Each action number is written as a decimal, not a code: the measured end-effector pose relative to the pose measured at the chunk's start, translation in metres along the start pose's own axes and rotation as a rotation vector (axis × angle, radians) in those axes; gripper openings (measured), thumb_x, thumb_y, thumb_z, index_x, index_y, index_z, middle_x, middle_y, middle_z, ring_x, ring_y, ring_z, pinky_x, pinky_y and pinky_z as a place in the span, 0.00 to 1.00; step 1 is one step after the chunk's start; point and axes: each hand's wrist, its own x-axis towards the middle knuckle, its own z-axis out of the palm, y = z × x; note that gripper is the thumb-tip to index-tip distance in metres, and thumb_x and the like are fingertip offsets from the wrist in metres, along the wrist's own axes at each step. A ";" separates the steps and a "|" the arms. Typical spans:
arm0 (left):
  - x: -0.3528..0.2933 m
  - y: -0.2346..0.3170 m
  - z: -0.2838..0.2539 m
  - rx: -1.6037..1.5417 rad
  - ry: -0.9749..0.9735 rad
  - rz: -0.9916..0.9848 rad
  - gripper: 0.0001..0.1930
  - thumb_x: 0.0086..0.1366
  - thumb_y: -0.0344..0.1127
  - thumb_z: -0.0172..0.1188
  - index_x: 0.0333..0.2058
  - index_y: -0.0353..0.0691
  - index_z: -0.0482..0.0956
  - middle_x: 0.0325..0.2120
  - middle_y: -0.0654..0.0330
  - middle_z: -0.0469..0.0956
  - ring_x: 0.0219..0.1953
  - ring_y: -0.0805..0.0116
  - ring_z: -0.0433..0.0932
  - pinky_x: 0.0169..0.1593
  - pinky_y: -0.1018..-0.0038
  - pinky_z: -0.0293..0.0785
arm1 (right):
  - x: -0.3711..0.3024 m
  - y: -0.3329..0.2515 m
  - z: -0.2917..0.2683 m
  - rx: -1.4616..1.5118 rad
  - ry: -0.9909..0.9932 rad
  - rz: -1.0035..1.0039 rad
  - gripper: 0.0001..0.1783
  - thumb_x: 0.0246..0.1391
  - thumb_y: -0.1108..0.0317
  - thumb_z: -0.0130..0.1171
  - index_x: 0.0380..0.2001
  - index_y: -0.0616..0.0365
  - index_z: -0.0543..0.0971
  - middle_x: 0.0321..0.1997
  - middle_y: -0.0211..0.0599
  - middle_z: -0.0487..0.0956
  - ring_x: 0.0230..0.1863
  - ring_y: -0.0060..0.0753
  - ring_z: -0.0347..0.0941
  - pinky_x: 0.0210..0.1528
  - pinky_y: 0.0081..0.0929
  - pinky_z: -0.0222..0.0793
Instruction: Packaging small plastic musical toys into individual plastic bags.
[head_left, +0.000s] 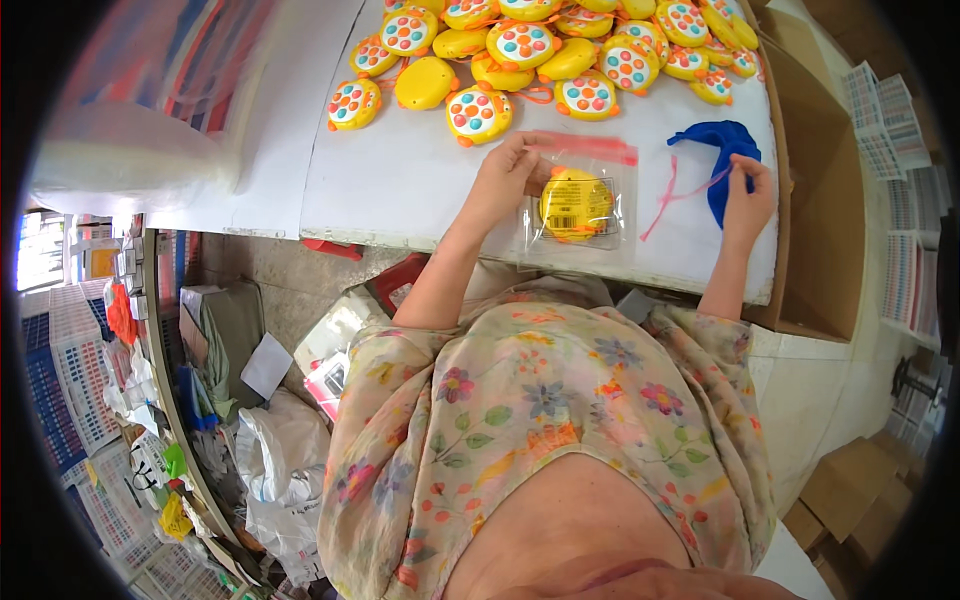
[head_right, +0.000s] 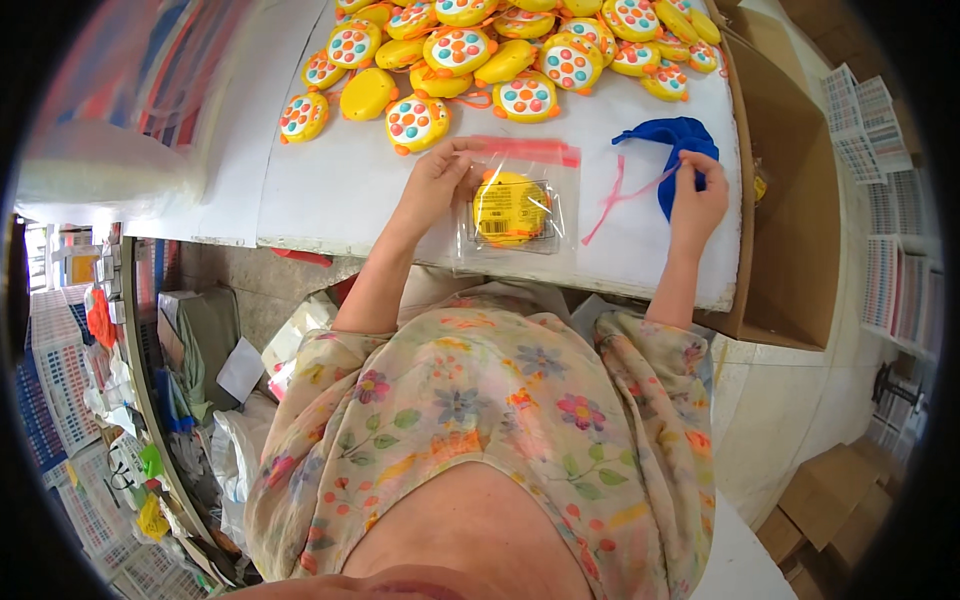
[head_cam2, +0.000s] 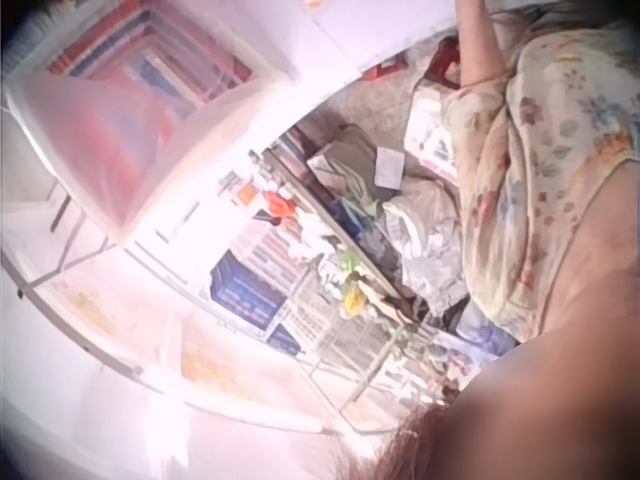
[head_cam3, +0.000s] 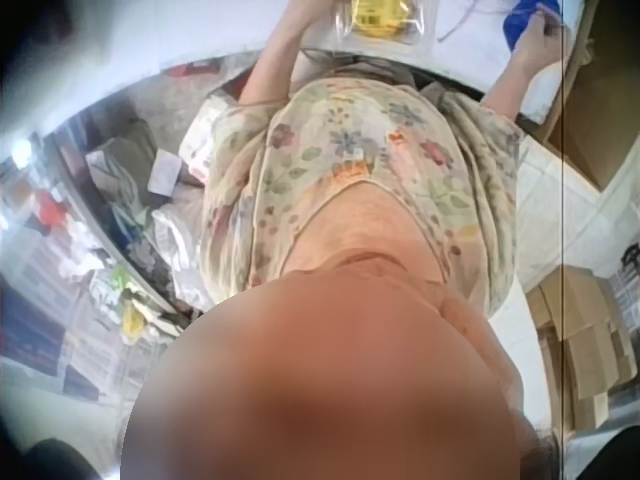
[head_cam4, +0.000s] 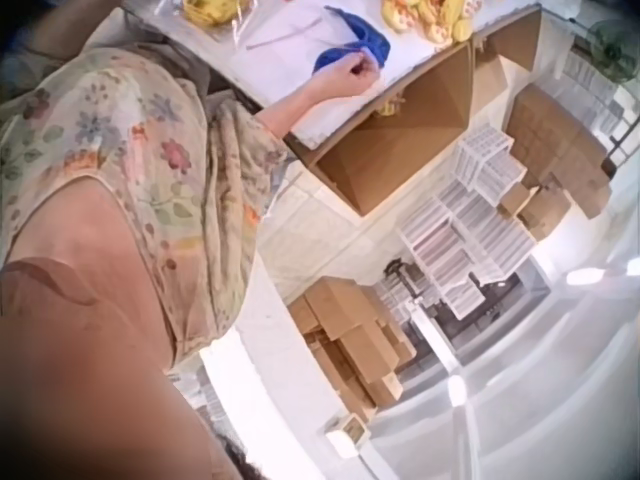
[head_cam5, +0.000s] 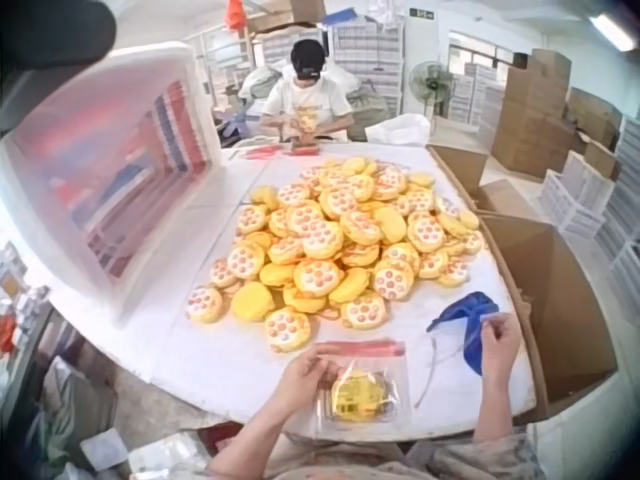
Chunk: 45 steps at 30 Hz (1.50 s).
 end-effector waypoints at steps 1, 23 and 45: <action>0.000 0.001 0.000 -0.011 0.008 -0.001 0.13 0.71 0.30 0.41 0.50 0.33 0.66 0.32 0.56 0.79 0.33 0.71 0.79 0.37 0.74 0.78 | -0.004 0.003 0.001 -0.156 -0.074 -0.064 0.02 0.54 0.73 0.57 0.30 0.56 0.79 0.35 0.31 0.80 0.40 0.24 0.73 0.46 0.22 0.67; -0.012 0.022 0.000 0.074 -0.124 0.004 0.12 0.69 0.36 0.49 0.47 0.38 0.72 0.37 0.63 0.78 0.37 0.79 0.77 0.38 0.82 0.74 | -0.049 -0.062 0.049 0.467 -0.742 0.218 0.14 0.56 0.73 0.56 0.46 0.65 0.75 0.34 0.31 0.79 0.36 0.18 0.74 0.40 0.16 0.71; -0.016 0.027 -0.009 -0.086 -0.038 0.101 0.14 0.67 0.42 0.49 0.27 0.39 0.73 0.23 0.67 0.72 0.29 0.79 0.72 0.28 0.81 0.70 | -0.046 -0.061 0.048 0.724 -0.777 0.457 0.11 0.60 0.65 0.51 0.35 0.61 0.78 0.26 0.30 0.76 0.26 0.19 0.69 0.30 0.17 0.63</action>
